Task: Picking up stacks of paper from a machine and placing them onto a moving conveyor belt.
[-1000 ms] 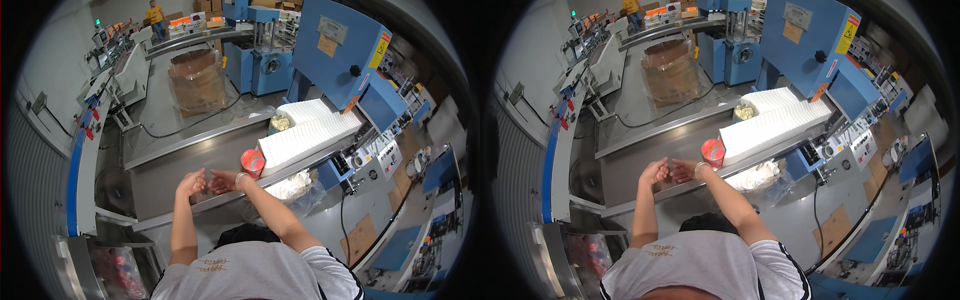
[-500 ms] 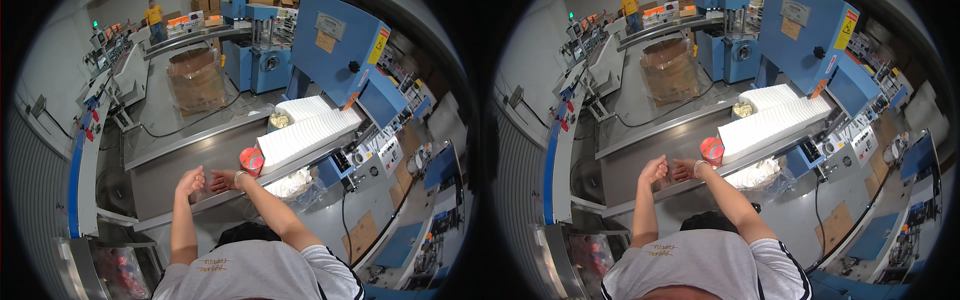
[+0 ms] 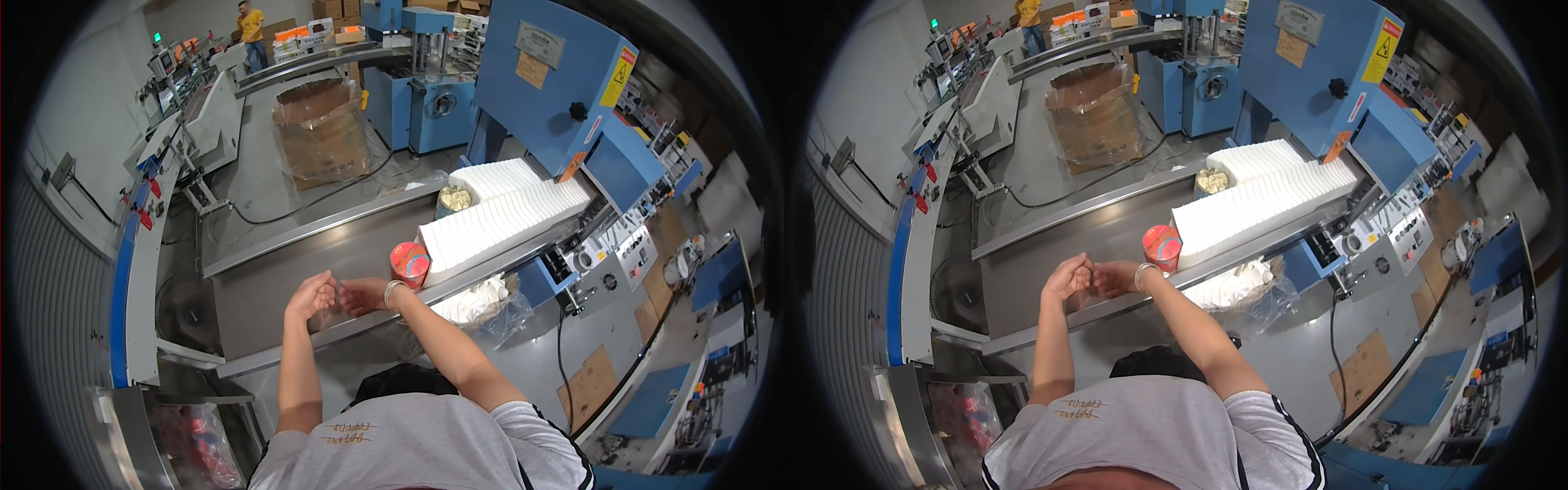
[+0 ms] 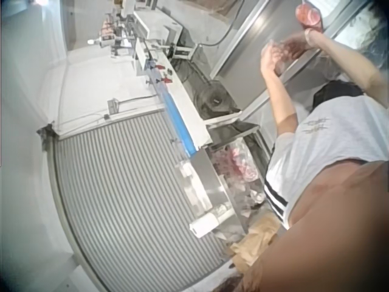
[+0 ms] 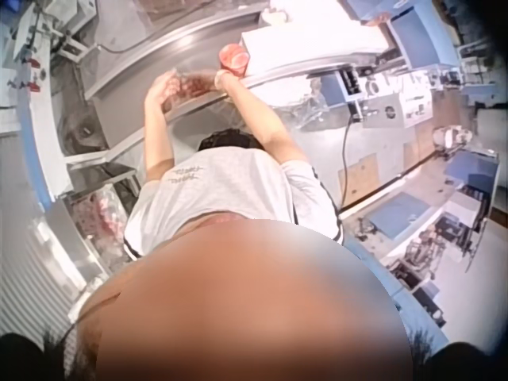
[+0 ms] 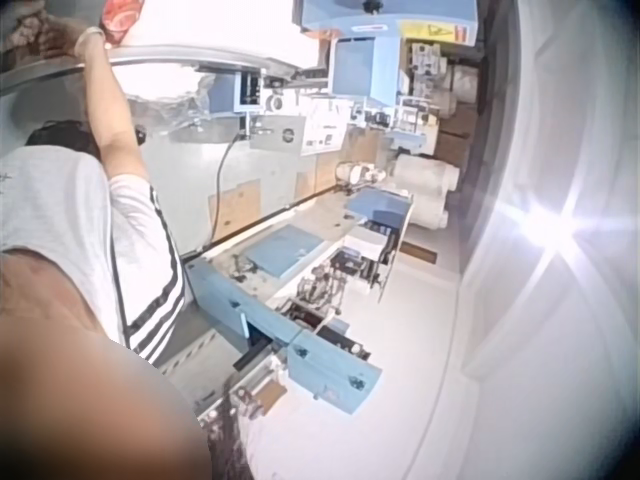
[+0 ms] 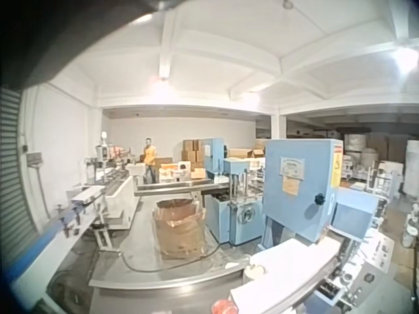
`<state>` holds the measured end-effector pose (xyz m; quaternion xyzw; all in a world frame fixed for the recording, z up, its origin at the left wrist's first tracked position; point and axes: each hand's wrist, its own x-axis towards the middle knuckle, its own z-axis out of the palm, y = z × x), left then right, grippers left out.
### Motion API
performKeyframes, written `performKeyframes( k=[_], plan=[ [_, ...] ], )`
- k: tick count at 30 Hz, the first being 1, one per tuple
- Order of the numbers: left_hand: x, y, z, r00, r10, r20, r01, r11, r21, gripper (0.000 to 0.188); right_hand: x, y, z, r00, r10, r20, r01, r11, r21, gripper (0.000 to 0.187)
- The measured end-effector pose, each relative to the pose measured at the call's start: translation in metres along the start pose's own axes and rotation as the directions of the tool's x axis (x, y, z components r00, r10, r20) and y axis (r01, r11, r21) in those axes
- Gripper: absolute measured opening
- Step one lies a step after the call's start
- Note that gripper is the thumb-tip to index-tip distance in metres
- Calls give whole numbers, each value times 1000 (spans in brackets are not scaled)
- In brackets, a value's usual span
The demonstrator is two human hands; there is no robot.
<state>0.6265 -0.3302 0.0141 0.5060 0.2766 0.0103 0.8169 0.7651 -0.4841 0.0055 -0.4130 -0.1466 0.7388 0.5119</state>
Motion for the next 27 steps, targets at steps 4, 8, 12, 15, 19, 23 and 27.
performKeyframes(
  k=[4,8,12,15,19,23,27],
  plan=[
    [3,-1,-1,989,-68,-133,95,974,208,29,-3,0,3,988,16,-152,-18,1000,-14,32],
    [1,-3,-3,986,-64,-156,99,969,225,29,-5,1,7,993,-33,-109,30,999,-30,44],
    [8,-5,-4,988,-70,-139,96,976,195,29,5,5,-10,973,34,-228,-13,996,93,55],
    [3,-7,-8,987,-62,-149,93,972,215,28,-1,0,2,986,41,-162,-33,998,52,51],
    [2,0,-5,999,-25,-21,28,991,132,30,0,1,-5,975,66,-212,-41,992,118,57],
    [-3,1,-10,978,97,183,-48,965,-258,31,2,3,-6,979,30,-202,-18,998,62,57],
    [7,-4,-15,985,-170,-29,166,981,-100,30,5,6,-8,980,18,-197,-2,997,80,52]
  ],
)
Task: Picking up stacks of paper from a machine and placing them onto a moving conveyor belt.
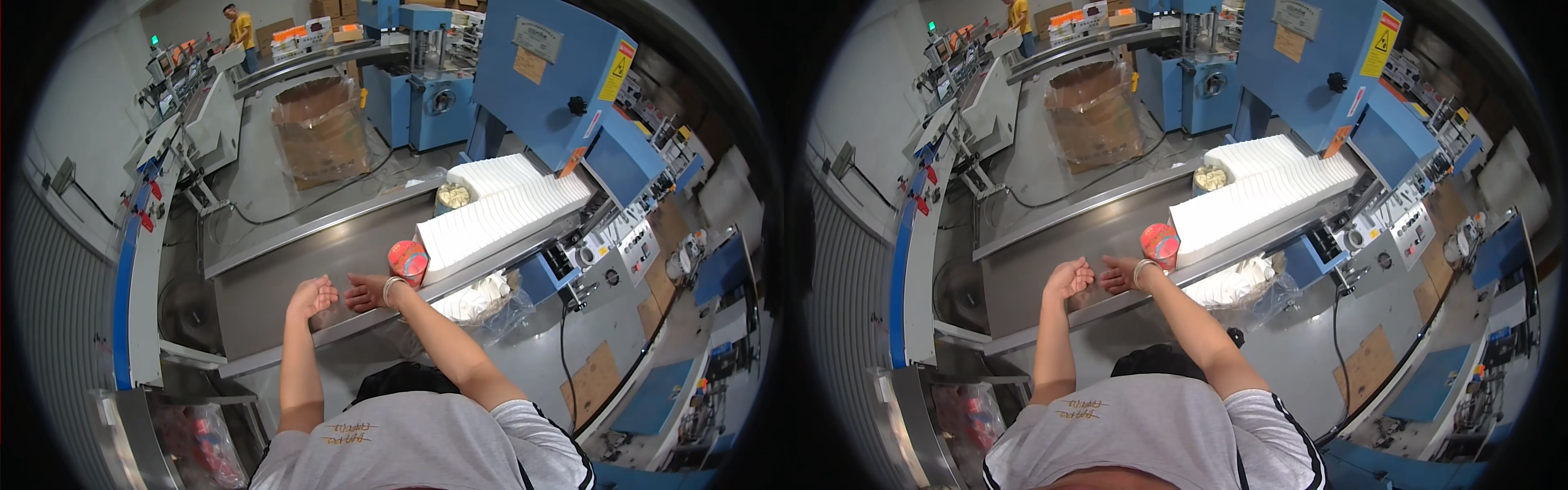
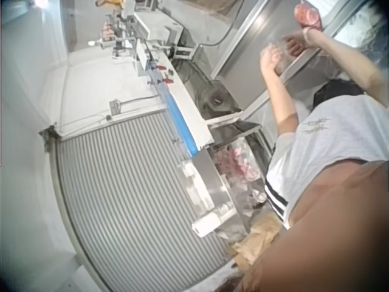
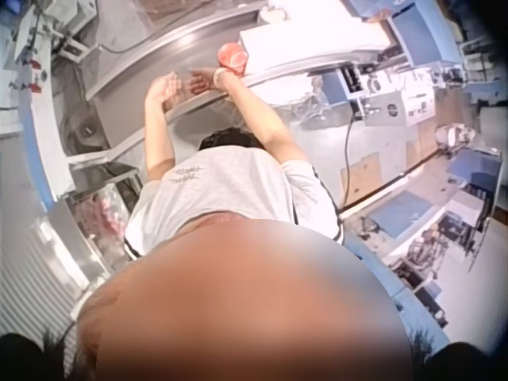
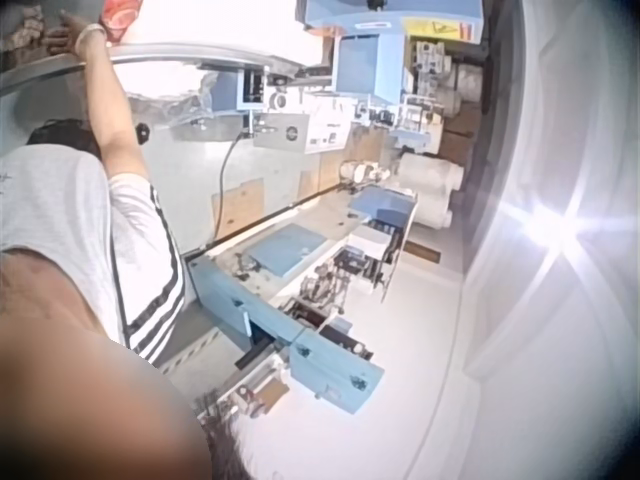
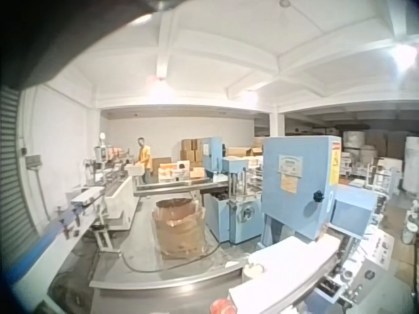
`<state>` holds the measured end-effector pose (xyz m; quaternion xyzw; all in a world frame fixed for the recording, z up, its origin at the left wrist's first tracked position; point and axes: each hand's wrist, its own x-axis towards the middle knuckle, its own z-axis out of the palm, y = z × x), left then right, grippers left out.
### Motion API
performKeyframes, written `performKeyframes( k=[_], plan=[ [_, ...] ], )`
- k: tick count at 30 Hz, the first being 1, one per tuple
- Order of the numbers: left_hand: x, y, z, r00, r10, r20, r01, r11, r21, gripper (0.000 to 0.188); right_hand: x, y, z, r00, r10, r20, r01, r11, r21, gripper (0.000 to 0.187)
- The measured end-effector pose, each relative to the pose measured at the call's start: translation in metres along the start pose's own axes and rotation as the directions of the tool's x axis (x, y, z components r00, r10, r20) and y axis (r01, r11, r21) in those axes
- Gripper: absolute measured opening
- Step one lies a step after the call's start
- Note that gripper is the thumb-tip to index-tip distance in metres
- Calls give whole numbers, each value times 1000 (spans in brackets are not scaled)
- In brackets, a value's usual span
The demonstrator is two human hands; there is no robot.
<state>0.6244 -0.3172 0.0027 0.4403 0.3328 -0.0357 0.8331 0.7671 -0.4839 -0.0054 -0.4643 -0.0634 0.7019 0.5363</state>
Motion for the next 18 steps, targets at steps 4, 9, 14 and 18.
performKeyframes(
  k=[4,9,14,18],
  plan=[
    [-6,3,3,999,45,11,-43,989,-139,31,-15,-6,14,998,0,56,-1,1000,5,50],
    [-5,5,2,971,161,179,-112,960,-257,33,-1,-1,-1,999,3,-44,-2,1000,20,46],
    [-20,6,11,811,405,421,-238,887,-395,39,-1,-1,3,995,38,-95,-39,999,-2,37],
    [-6,-1,-1,959,89,271,-84,996,-29,38,0,-1,6,999,33,-18,-34,998,-55,30]
  ],
)
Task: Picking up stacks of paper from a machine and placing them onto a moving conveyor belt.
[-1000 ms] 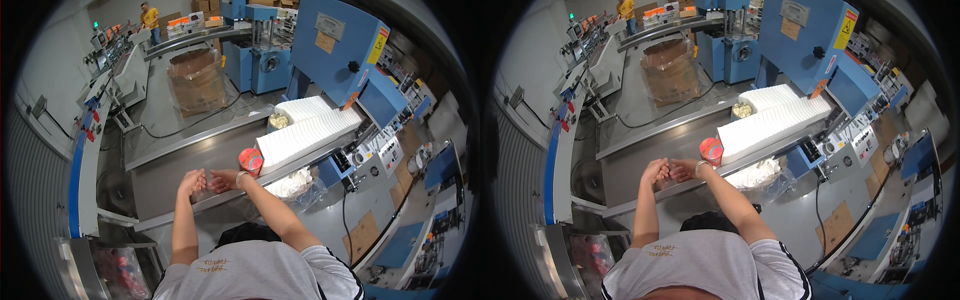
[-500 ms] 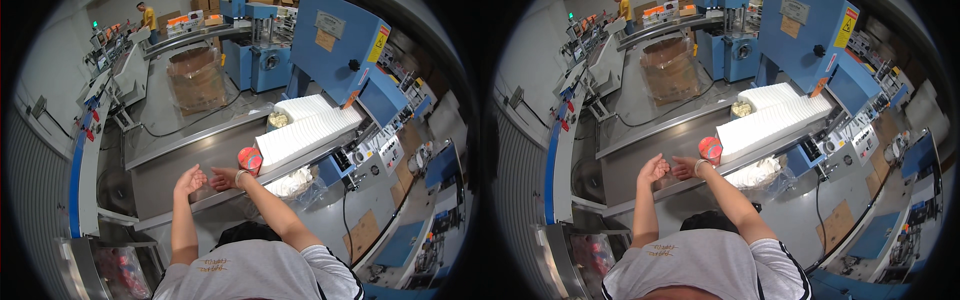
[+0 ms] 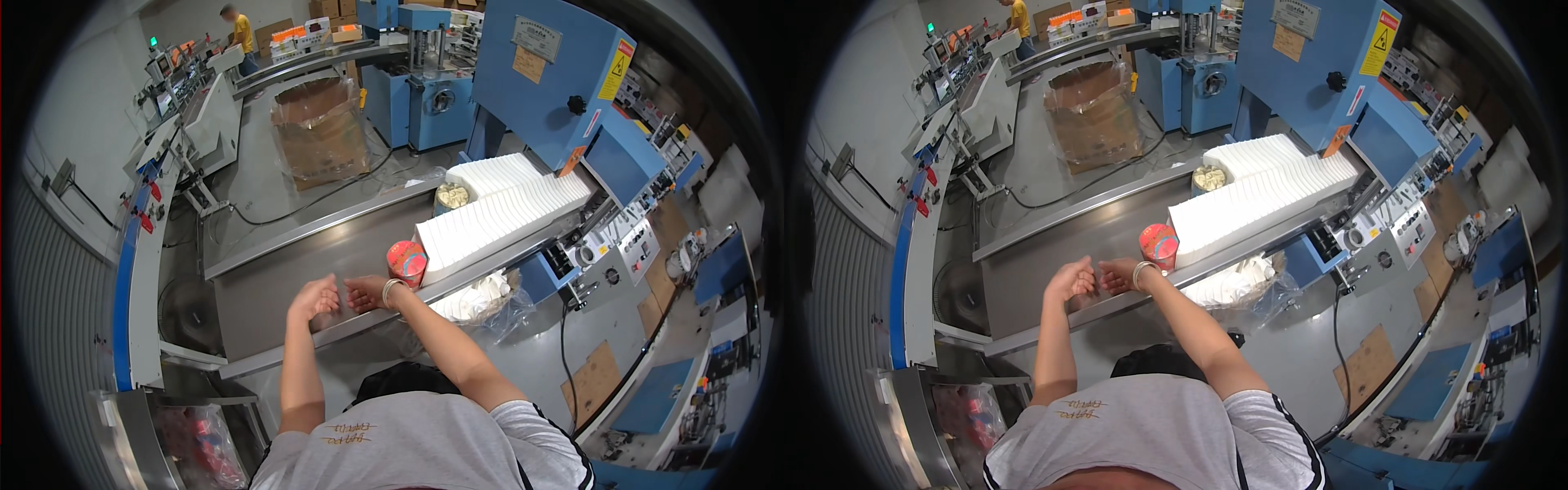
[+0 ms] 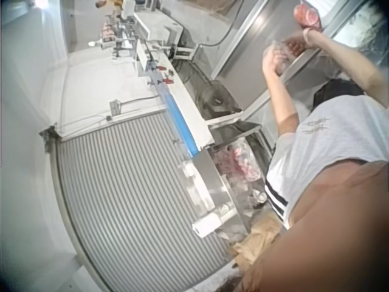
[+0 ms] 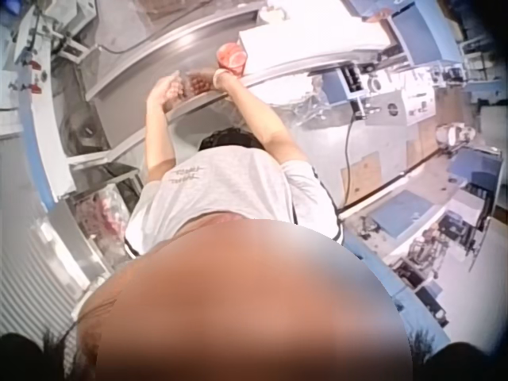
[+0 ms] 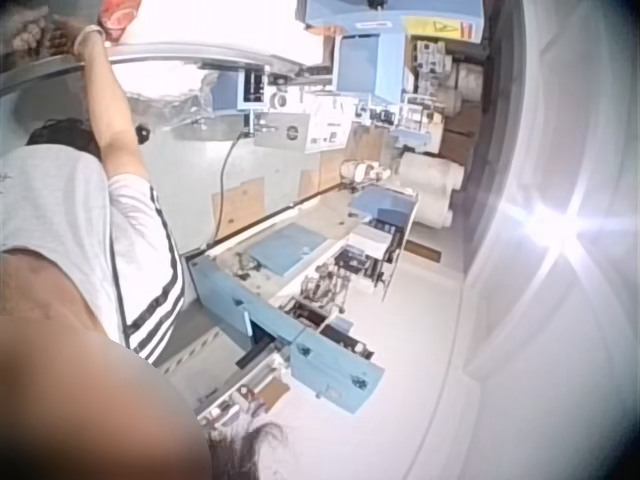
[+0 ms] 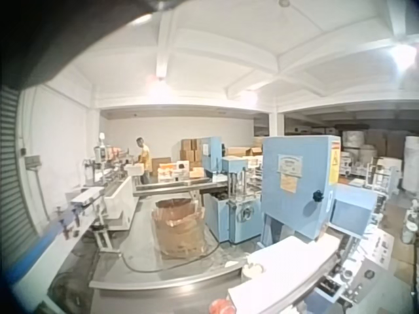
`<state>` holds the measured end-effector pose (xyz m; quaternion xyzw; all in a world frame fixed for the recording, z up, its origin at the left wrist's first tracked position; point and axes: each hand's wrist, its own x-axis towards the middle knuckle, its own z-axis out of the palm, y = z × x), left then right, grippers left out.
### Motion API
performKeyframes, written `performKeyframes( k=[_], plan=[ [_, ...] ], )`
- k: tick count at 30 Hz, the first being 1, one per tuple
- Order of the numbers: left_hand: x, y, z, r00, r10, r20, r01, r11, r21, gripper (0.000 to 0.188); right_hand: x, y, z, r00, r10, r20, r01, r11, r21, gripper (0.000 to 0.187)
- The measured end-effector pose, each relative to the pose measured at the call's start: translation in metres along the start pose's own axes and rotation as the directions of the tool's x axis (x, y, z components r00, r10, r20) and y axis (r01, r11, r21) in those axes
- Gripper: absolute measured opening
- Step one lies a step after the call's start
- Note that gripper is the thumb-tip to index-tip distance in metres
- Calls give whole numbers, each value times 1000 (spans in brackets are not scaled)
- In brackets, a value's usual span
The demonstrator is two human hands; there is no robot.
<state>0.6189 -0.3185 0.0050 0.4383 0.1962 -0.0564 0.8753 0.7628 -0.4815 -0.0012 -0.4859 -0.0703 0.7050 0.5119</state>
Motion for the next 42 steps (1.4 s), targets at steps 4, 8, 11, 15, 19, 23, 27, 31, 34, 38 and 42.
performKeyframes(
  k=[4,8,11,15,19,23,27,31,34,38,42],
  plan=[
    [-1,4,27,936,-45,-349,151,948,282,32,-11,2,9,975,-208,-78,199,974,-107,25],
    [0,3,22,936,-50,-348,153,949,275,31,-9,5,8,949,-311,-51,294,932,-212,27],
    [3,1,20,936,-38,-350,155,937,313,32,-8,5,9,951,-289,-105,266,944,-193,30],
    [7,-1,15,935,-25,-355,150,933,328,31,-1,9,9,918,-363,-163,307,907,-290,32],
    [5,-2,17,926,-12,-377,150,928,340,30,2,11,9,922,-350,-163,291,907,-305,32],
    [4,-7,15,935,142,-326,-36,950,309,28,3,13,7,931,-330,-157,263,904,-337,33],
    [-11,10,24,855,516,-59,-466,712,-525,39,1,10,8,937,-303,-176,243,924,-295,32],
    [-14,9,3,822,507,-260,-552,593,-586,33,1,9,8,942,-288,-170,232,928,-290,32],
    [6,-6,-30,890,41,-455,-308,790,-531,19,9,13,6,943,-291,-159,240,930,-280,32],
    [18,-7,-23,852,105,-513,-295,906,-304,19,4,9,13,933,-277,-231,161,893,-420,29],
    [15,-3,-16,859,214,-466,-372,885,-279,26,-3,2,28,963,-268,-5,237,859,-454,28]
  ],
)
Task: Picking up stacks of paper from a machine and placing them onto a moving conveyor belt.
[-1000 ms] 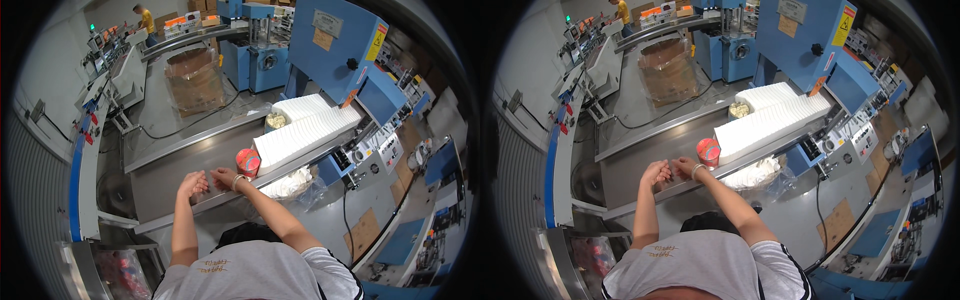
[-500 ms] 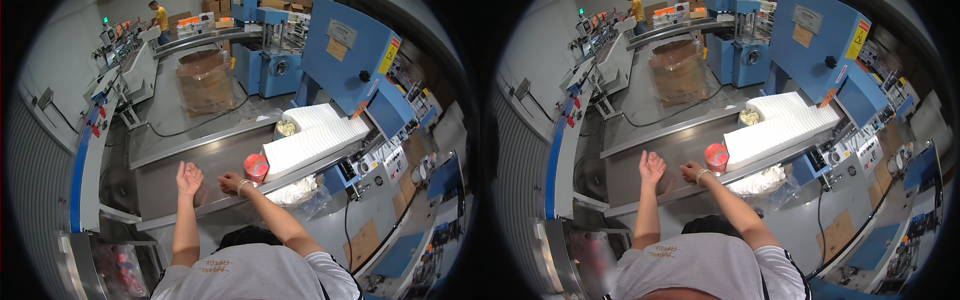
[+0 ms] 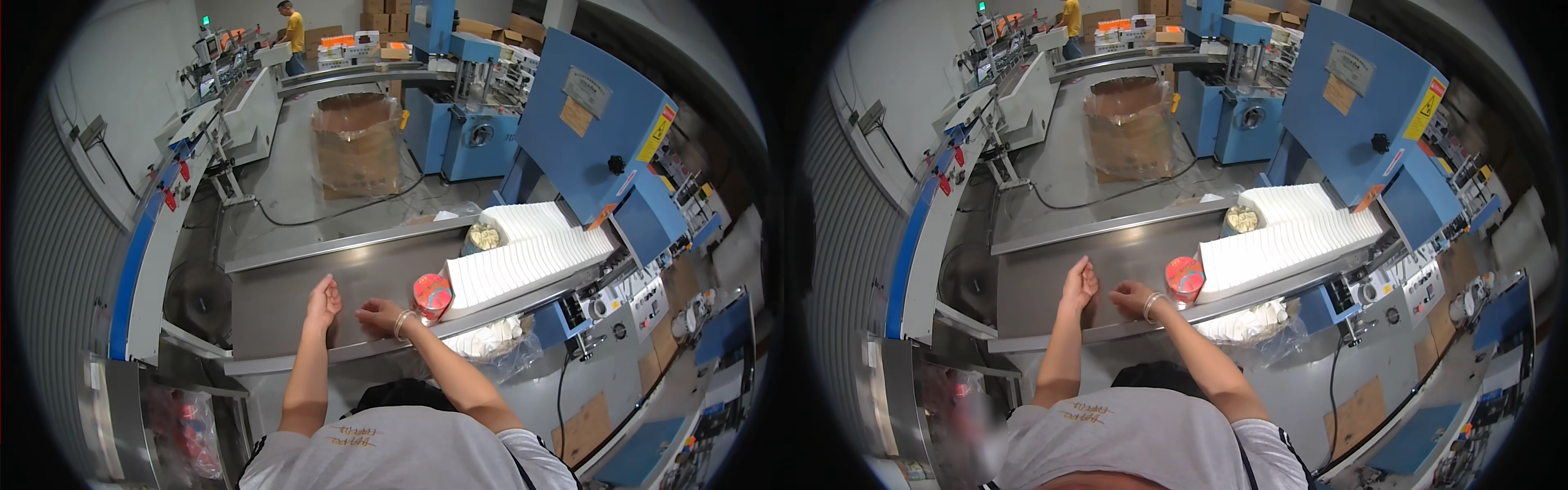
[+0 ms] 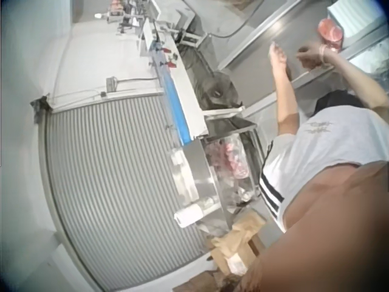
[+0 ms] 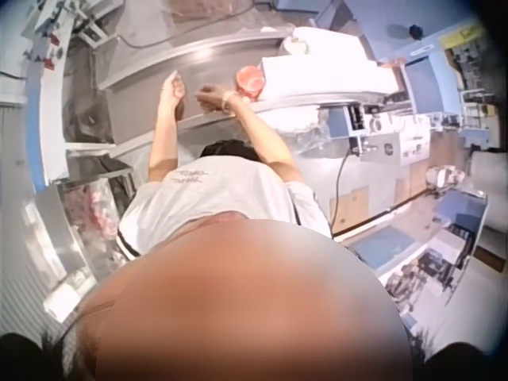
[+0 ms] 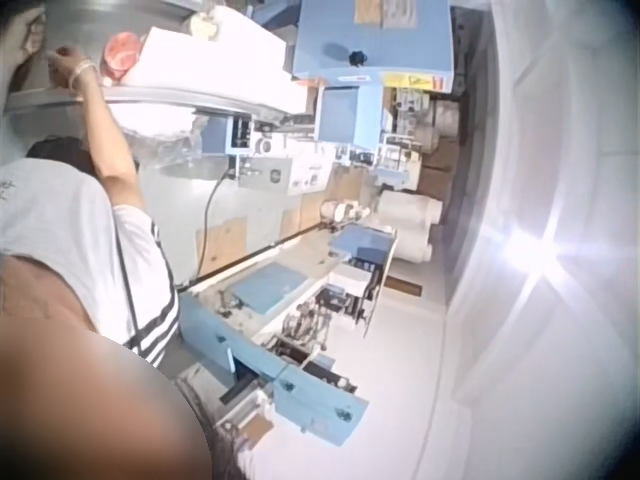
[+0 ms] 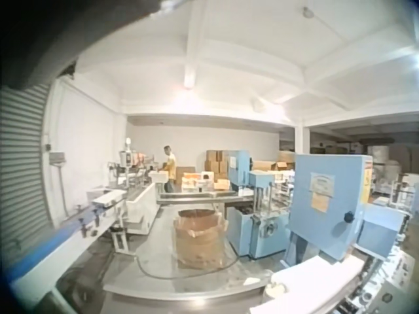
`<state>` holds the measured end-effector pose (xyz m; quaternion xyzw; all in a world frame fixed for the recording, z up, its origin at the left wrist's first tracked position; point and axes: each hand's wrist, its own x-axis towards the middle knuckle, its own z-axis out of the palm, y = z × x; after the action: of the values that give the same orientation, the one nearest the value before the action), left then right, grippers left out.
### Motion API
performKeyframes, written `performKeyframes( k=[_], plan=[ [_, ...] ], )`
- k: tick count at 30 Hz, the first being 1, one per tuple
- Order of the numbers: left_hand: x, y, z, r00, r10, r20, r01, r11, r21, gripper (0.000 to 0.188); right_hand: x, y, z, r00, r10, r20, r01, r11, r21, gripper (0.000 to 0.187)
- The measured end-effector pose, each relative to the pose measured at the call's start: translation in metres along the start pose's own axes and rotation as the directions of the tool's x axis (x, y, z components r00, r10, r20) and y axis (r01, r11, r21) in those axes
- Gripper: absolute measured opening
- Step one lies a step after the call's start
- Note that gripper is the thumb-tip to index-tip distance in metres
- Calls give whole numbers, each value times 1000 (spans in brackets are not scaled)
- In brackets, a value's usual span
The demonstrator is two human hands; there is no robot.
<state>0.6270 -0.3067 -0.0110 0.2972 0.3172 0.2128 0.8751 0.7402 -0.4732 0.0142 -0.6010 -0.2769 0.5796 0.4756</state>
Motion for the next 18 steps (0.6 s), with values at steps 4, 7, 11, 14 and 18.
performKeyframes(
  k=[4,7,11,14,18],
  plan=[
    [-19,7,18,956,162,245,-105,968,-228,33,8,-11,0,972,-68,226,-36,904,427,29],
    [-18,9,19,953,170,251,-92,951,-295,36,25,-4,-4,972,201,-122,-129,889,440,31],
    [-10,2,5,986,111,126,-74,961,-268,29,30,-6,-13,990,138,36,-134,820,556,38],
    [-1,-7,6,965,88,-246,-55,989,139,15,44,5,-17,989,134,63,-142,731,667,37],
    [-5,-2,12,988,59,-144,-43,993,112,18,37,1,-15,983,143,114,-182,692,699,28]
  ],
)
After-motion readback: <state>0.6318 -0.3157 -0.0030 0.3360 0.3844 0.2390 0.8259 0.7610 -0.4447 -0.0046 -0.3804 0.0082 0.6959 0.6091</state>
